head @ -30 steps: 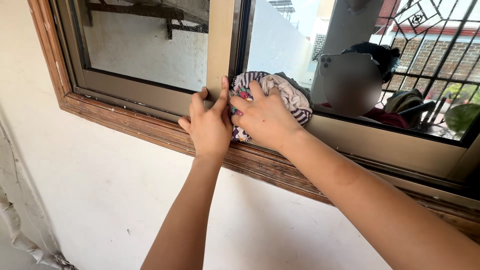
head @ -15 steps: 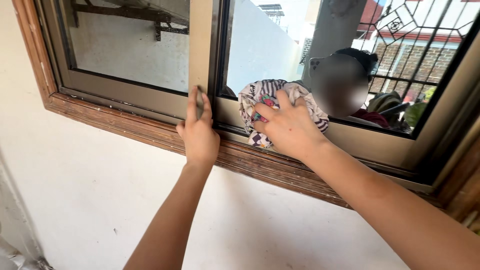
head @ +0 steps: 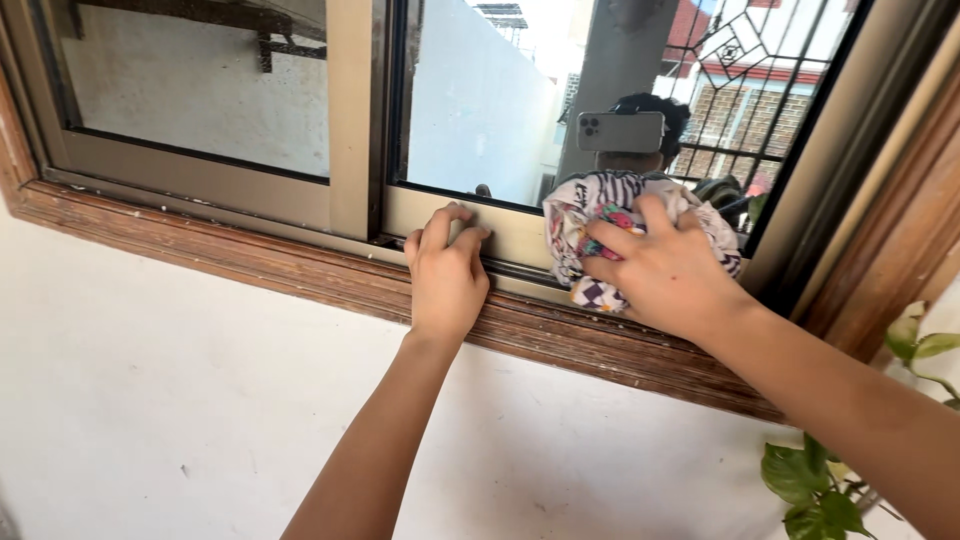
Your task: The person wipes a sliding window pane and its frame using a patterned cloth. They move the cloth across the glass and along the frame edges, occasionally adjusting their grip and position to reach different areas.
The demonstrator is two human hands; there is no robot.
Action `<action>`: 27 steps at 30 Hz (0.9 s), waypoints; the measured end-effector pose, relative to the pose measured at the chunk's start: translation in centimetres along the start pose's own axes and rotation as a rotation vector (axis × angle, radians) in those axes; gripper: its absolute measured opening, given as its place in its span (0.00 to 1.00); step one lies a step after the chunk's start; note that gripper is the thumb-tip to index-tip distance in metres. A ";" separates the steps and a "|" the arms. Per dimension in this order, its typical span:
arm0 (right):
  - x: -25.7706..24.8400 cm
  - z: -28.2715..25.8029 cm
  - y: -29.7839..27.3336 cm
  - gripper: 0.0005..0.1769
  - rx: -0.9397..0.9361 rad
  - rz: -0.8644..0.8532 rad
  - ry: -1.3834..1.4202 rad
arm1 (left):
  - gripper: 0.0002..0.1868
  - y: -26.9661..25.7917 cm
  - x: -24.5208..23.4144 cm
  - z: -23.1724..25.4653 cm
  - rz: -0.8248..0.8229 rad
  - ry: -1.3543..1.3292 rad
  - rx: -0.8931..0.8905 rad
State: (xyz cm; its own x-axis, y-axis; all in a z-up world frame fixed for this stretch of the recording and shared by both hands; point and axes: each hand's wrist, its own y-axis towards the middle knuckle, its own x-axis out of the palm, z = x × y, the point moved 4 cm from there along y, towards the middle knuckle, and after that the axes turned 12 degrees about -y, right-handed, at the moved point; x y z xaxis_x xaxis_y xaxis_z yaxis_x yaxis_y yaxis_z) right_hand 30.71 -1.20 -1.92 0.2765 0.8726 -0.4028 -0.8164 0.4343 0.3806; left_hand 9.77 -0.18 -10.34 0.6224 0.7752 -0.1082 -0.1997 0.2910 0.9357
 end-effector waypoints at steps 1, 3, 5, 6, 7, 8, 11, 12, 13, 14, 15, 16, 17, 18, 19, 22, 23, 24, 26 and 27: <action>0.1 0.4 -0.6 0.34 0.000 -0.013 -0.018 | 0.11 0.0 0.2 0.3 -0.001 -0.034 0.008; 0.4 0.9 -1.7 0.35 0.002 -0.035 -0.039 | 0.08 0.0 0.2 0.9 0.000 -0.096 0.020; 0.5 1.5 -2.4 0.35 0.005 -0.047 -0.048 | 0.10 -0.1 0.1 0.9 -0.011 -0.142 -0.048; 0.6 1.8 -2.6 0.36 0.003 -0.067 -0.046 | 0.11 -0.1 -0.1 0.8 -0.022 -0.164 -0.080; 0.7 2.1 -3.0 0.37 0.002 -0.088 -0.045 | 0.14 -0.1 -0.3 0.9 -0.015 -0.165 -0.058; 0.8 2.3 -3.3 0.39 0.001 -0.111 -0.043 | 0.17 -0.1 -0.5 0.9 -0.010 -0.169 -0.037; 1.2 2.7 -4.1 0.37 0.025 -0.122 -0.051 | 0.25 -0.1 -0.5 0.6 -0.038 -0.197 -0.091; 1.3 2.7 -4.2 0.37 0.022 -0.089 -0.050 | 0.28 -0.2 -0.4 0.4 -0.055 -0.208 -0.129; 1.4 2.7 -4.4 0.37 0.020 -0.056 -0.048 | 0.29 -0.2 -0.3 0.5 -0.028 -0.198 -0.101; 1.6 2.6 -4.4 0.38 0.017 -0.022 -0.046 | 0.31 -0.2 -0.3 0.7 0.000 -0.187 -0.074; 1.6 2.5 -4.4 0.35 0.010 0.058 -0.044 | 0.32 -0.2 -0.2 0.9 0.027 -0.175 -0.047; 1.6 2.4 -4.5 0.33 0.006 0.140 -0.042 | 0.33 -0.1 -0.2 0.9 0.035 -0.190 -0.069; 1.6 2.3 -4.5 0.31 0.002 0.222 -0.041 | 0.33 0.0 -0.2 0.8 0.043 -0.205 -0.091; 1.8 2.3 -4.5 0.30 -0.010 0.250 -0.032 | 0.34 0.1 -0.2 0.7 0.050 -0.222 -0.112; 1.9 2.2 -4.4 0.29 -0.023 0.278 -0.024 | 0.34 0.2 -0.2 0.8 0.051 -0.242 -0.122; 1.9 1.8 -3.6 0.28 -0.053 0.313 -0.040 | 0.34 0.2 -0.4 0.8 0.063 -0.273 -0.142; 1.9 1.6 -3.2 0.27 -0.061 0.315 -0.054 | 0.34 0.1 -0.4 0.8 0.069 -0.269 -0.142; 1.8 1.4 -2.7 0.27 -0.070 0.318 -0.054 | 0.34 0.1 -0.4 0.8 0.074 -0.263 -0.142; 1.7 0.8 -1.8 0.26 -0.085 0.320 -0.054 | 0.35 0.1 -0.3 0.6 0.075 -0.254 -0.134; 1.6 0.5 -1.4 0.25 -0.092 0.326 -0.042 | 0.35 0.0 -0.2 0.6 0.073 -0.250 -0.130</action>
State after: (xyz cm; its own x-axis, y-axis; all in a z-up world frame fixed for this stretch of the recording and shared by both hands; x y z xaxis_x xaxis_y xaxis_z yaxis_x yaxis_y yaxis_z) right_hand 32.54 -0.24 -2.67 0.0123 0.9713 -0.2374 -0.9070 0.1108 0.4062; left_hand 10.09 -0.65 -10.09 0.7669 0.6390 0.0594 -0.3363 0.3213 0.8852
